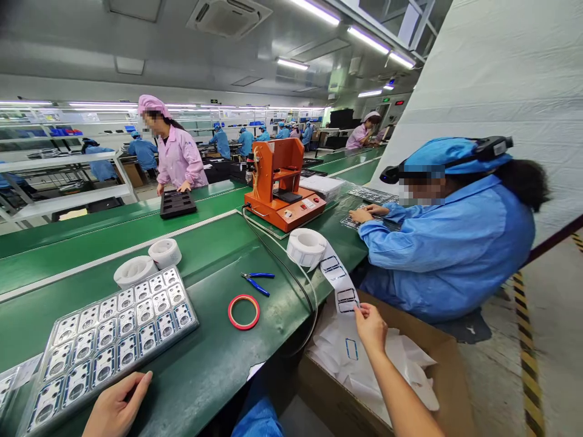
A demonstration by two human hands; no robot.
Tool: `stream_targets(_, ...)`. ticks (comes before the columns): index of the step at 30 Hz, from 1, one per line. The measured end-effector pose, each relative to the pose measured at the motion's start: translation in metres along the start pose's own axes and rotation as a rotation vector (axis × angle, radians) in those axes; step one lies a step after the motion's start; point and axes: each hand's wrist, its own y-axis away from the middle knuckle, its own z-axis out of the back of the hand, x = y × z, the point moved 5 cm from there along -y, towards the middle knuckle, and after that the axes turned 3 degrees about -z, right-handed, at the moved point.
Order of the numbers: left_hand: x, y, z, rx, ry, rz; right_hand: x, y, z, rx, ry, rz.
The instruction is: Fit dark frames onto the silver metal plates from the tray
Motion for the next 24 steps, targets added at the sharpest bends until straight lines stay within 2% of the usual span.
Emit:
stream_targets(6,0.003,-0.001,-0.001,0.05,0.017,-0.01,0.02,0.046,0.011,-0.083,0.004,0.218)
stream_targets(16,0.011,-0.001,-0.007,0.029,0.031,-0.024,0.11,0.132,0.049,-0.137,-0.08,0.664)
stream_targets(19,0.014,0.001,-0.011,0.03,0.032,-0.021,0.139,0.16,0.059,-0.087,-0.108,0.777)
stream_targets(24,0.01,0.004,-0.011,0.078,0.014,0.02,0.199,0.216,0.068,0.137,-0.157,0.939)
